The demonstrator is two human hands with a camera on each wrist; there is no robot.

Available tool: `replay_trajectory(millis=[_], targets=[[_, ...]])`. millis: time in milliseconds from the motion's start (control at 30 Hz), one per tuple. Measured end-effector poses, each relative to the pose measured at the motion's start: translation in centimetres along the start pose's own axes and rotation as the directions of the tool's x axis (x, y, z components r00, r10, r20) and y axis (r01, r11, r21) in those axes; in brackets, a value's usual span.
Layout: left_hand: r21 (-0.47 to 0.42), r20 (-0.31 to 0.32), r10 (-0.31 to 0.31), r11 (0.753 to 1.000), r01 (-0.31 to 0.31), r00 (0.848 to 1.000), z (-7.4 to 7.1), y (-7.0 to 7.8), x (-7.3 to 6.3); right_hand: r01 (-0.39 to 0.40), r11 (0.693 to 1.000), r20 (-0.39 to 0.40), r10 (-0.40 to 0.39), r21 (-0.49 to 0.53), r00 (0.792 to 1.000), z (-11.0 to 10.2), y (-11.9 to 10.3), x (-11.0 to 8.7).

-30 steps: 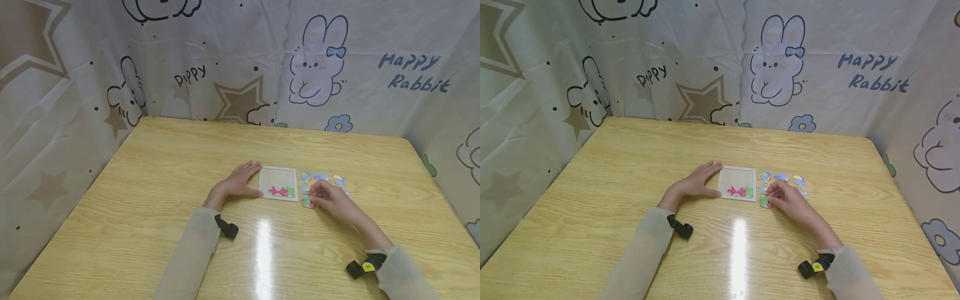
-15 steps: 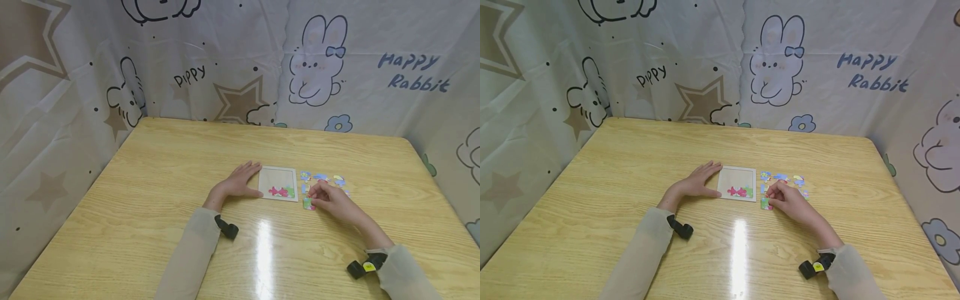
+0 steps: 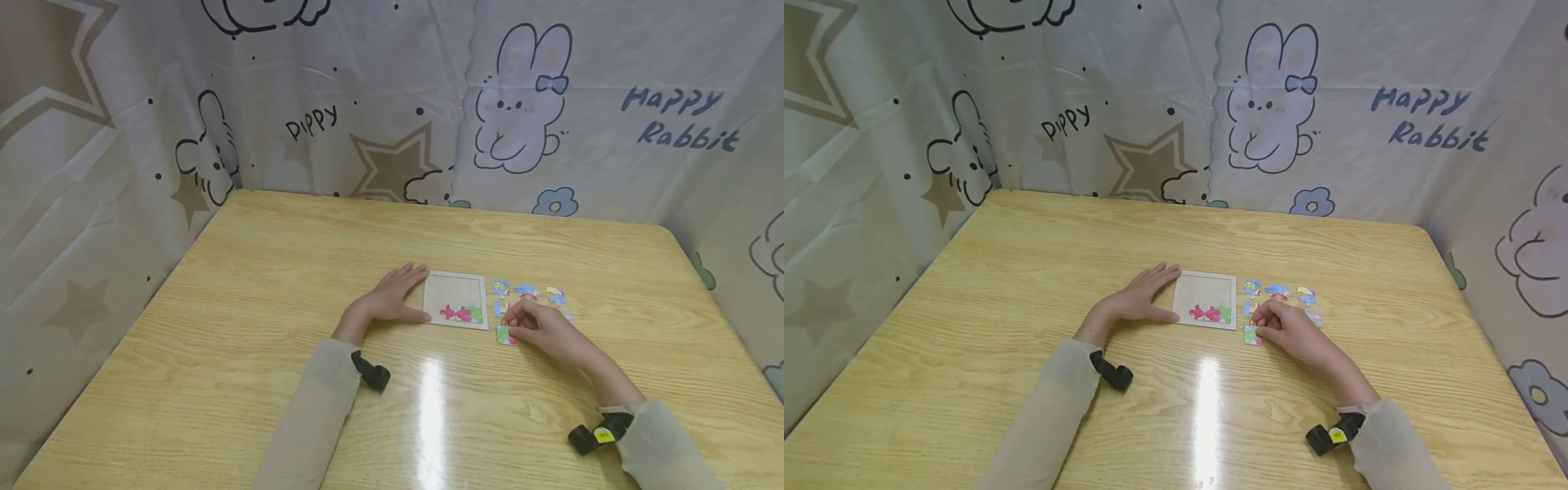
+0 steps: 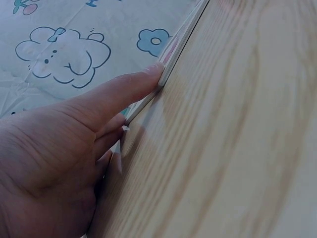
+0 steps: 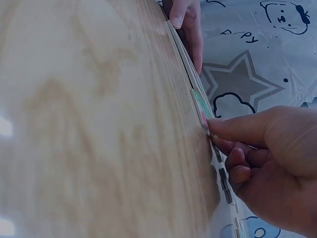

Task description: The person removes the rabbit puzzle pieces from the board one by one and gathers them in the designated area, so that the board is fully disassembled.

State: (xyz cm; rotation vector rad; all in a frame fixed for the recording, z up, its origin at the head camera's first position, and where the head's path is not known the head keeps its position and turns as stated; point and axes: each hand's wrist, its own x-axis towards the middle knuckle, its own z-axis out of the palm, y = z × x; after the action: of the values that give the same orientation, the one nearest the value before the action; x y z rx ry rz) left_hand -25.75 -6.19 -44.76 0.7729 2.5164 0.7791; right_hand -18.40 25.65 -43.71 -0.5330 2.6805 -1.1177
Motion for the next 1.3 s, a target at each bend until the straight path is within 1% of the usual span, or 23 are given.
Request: replay_trajectory(millis=[167, 333, 533, 667, 867, 1067, 1300], targets=[[0.005, 0.002, 0.004, 1.000, -0.004, 1.000, 0.0, 0.1, -0.1, 0.026, 0.999, -0.027, -0.026, -0.024, 0.999, 0.0, 0.0, 0.0], [0.001, 0.000, 0.000, 1.000, 0.000, 1.000, 0.0, 0.1, -0.1, 0.047, 0.999, -0.021, -0.047, -0.028, 0.999, 0.2, -0.4, 0.7], [0.004, -0.001, -0.004, 1.000, 0.004, 1.000, 0.0, -0.1, -0.1, 0.084, 0.996, 0.026, -0.084, -0.007, 0.996, 1.1, -1.1, 2.6], [0.021, 0.005, 0.005, 1.000, -0.005, 1.000, 0.0, -0.1, 0.0, 0.110, 0.994, 0.051, -0.110, 0.004, 0.993, 1.6, -1.6, 3.8], [0.036, 0.002, 0.013, 0.999, -0.013, 1.000, -0.1, 0.0, 0.0, 0.164, 0.986, 0.072, -0.163, -0.009, 0.984, 2.2, -2.4, 5.2], [0.034, 0.002, 0.012, 0.999, -0.012, 1.000, -0.1, 0.1, -0.1, 0.154, 0.988, 0.141, -0.153, 0.003, 0.978, 2.6, -2.9, 6.1], [0.033, 0.002, 0.014, 0.999, -0.014, 1.000, -0.2, 0.1, -0.1, 0.184, 0.983, 0.212, -0.182, 0.010, 0.960, 2.8, -3.1, 6.5]])
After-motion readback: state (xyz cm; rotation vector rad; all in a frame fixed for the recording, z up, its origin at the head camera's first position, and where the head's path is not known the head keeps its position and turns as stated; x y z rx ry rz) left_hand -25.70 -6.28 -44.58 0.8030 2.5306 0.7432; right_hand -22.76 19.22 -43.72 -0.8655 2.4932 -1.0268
